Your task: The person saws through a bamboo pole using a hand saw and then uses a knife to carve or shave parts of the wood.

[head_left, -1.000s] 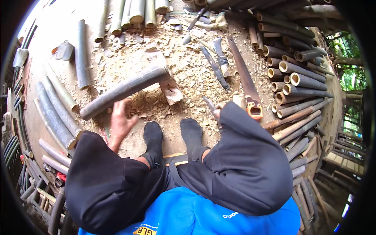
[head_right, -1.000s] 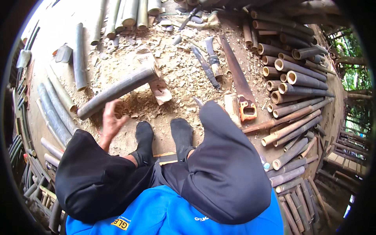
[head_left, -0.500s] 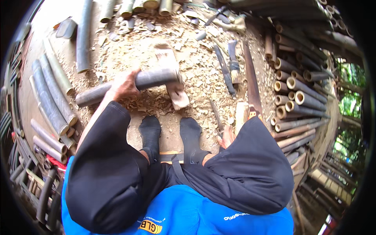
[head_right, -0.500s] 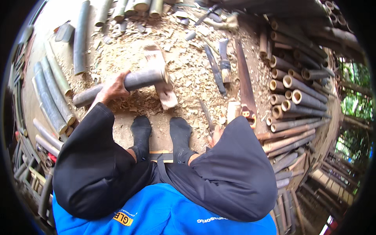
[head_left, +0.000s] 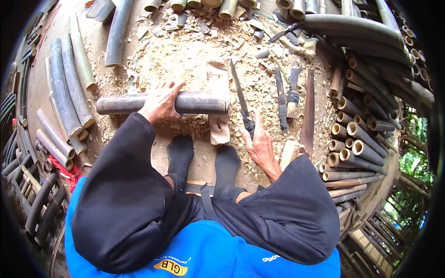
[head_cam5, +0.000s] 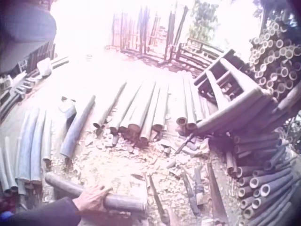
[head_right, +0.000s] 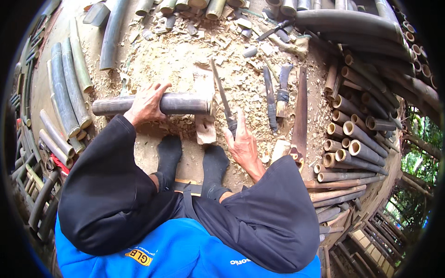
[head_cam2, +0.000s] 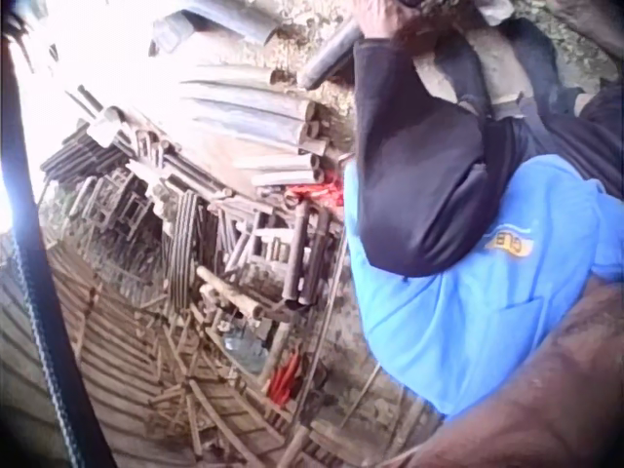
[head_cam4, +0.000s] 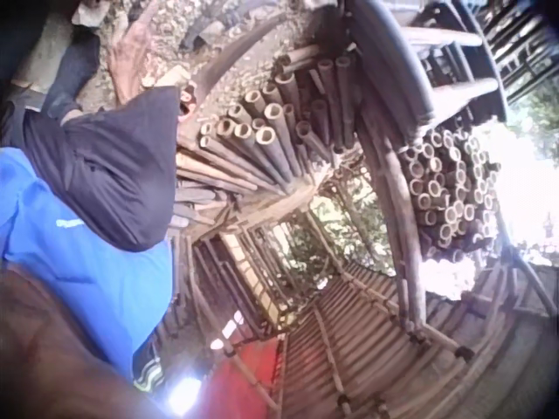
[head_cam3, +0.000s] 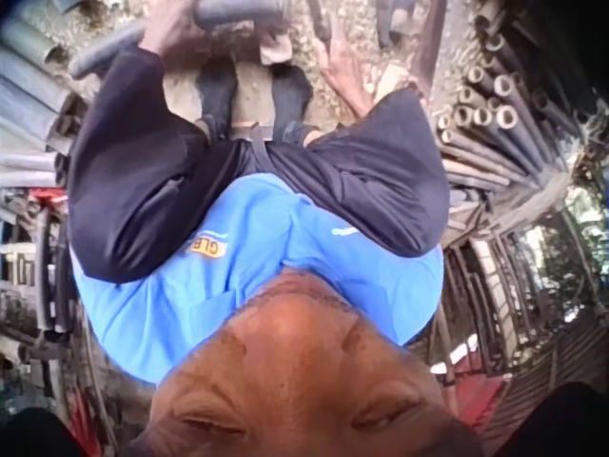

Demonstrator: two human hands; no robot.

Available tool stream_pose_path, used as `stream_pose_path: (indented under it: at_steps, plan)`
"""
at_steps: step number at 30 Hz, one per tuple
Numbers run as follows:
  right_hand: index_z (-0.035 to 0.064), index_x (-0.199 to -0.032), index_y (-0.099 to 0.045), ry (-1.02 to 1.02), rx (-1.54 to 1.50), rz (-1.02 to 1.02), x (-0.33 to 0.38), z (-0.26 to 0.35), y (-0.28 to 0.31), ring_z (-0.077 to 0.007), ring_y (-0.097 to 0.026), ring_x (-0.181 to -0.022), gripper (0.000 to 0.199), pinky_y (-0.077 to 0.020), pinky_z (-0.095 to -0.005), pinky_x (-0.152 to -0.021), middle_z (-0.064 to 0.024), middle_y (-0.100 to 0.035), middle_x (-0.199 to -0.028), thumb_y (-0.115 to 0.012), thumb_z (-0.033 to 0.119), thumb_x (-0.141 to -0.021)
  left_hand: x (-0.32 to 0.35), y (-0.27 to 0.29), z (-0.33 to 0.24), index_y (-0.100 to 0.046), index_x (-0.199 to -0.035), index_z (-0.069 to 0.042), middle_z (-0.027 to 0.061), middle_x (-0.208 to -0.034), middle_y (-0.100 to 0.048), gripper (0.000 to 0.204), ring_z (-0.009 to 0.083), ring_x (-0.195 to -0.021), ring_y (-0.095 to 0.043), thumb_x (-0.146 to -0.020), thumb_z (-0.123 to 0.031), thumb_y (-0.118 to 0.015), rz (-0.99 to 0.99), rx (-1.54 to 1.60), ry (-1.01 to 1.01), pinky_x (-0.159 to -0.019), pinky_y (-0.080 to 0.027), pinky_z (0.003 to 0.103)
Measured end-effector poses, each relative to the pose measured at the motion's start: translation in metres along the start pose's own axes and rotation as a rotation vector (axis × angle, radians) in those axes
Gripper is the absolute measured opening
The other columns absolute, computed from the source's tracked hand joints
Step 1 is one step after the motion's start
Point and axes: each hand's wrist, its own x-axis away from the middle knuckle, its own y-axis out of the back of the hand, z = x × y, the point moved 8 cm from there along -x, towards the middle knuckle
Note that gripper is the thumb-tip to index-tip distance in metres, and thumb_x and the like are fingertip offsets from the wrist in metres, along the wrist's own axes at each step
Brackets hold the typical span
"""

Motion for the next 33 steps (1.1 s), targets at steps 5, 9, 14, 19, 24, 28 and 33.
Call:
stream_pose_path:
  at_steps: [5, 9, 14, 19, 24, 28, 33]
  plan:
    - [-0.0038, -0.153, -0.045, 0.169, 0.039, -0.072, -0.014, 0.045, 0.008, -0.0436, -0.075, -0.096, 0.057, -0.0596, -0.0469, -0.081, -0.0274, -0.073, -0.112, -0.069, 0.017, -0.105, -0.006, -0.02, 0.019, -0.064, -0.118, -0.005, 0.0187, -0.091, -0.075, 0.074, 0.0401, -0.088, -0.075, -0.057, -0.033, -0.096, 0.037, 0.005, -0.044, -0.08, -0.059, 0.047]
    - [-0.0063, -0.142, -0.049, 0.392, 0.117, -0.233, -0.009, 0.056, 0.006, -0.0404, -0.075, -0.085, 0.048, -0.0625, -0.0453, -0.072, -0.0254, -0.072, -0.109, -0.069, 0.017, -0.106, -0.01, -0.016, 0.014, -0.063, -0.118, -0.005, 0.0198, -0.096, -0.076, 0.074, 0.0399, -0.092, -0.075, -0.058, -0.033, -0.095, 0.1, -0.005, -0.009, -0.082, -0.059, 0.048]
    - [0.0017, -0.137, -0.05, 0.033, 0.238, 0.088, -0.034, -0.018, -0.032, -0.0466, -0.072, -0.078, 0.038, -0.0566, -0.0551, -0.065, -0.0277, -0.072, -0.094, -0.064, 0.017, -0.106, -0.012, -0.011, 0.01, -0.063, -0.121, -0.003, 0.0208, -0.092, -0.075, 0.072, 0.0399, -0.087, -0.076, -0.062, -0.031, -0.091, 0.137, -0.067, -0.021, -0.079, -0.06, 0.048]
    - [-0.0074, -0.142, -0.049, 0.244, 0.011, -0.129, -0.016, 0.073, 0.015, -0.0413, -0.076, -0.083, 0.048, -0.0597, -0.0469, -0.072, -0.0257, -0.073, -0.102, -0.066, 0.024, -0.109, -0.005, -0.015, 0.012, -0.064, -0.115, -0.003, 0.0213, -0.09, -0.075, 0.066, 0.04, -0.086, -0.075, -0.06, -0.028, -0.092, 0.025, -0.009, -0.024, -0.077, -0.06, 0.049]
    - [0.002, -0.144, -0.048, 0.005, 0.344, 0.084, -0.038, -0.001, -0.038, -0.0433, -0.074, -0.079, 0.045, -0.0606, -0.0544, -0.07, -0.0262, -0.07, -0.11, -0.065, 0.018, -0.105, -0.008, -0.012, 0.01, -0.065, -0.116, -0.004, 0.0211, -0.089, -0.075, 0.065, 0.0402, -0.085, -0.075, -0.062, -0.028, -0.091, 0.012, -0.031, -0.055, -0.076, -0.059, 0.049]
    - [0.0038, -0.134, -0.051, -0.06, 0.052, 0.078, -0.033, -0.004, -0.024, -0.0341, -0.072, -0.079, 0.036, -0.0552, -0.0479, -0.068, -0.0216, -0.07, -0.095, -0.064, 0.024, -0.107, -0.001, -0.019, 0.019, -0.062, -0.141, -0.005, 0.0234, -0.108, -0.077, 0.094, 0.0428, -0.098, -0.075, -0.061, -0.04, -0.097, 0.109, -0.031, 0.028, -0.088, -0.059, 0.051]
    - [-0.0041, -0.129, -0.056, -0.214, -0.2, -0.227, -0.014, -0.018, -0.018, -0.0286, -0.064, -0.083, 0.042, -0.0522, -0.0442, -0.08, -0.0161, -0.067, -0.096, -0.07, 0.027, -0.104, -0.013, -0.014, 0.007, -0.061, -0.133, -0.004, 0.0226, -0.103, -0.075, 0.083, 0.0399, -0.098, -0.075, -0.064, -0.036, -0.094, 0.101, 0.049, -0.059, -0.084, -0.058, 0.051]
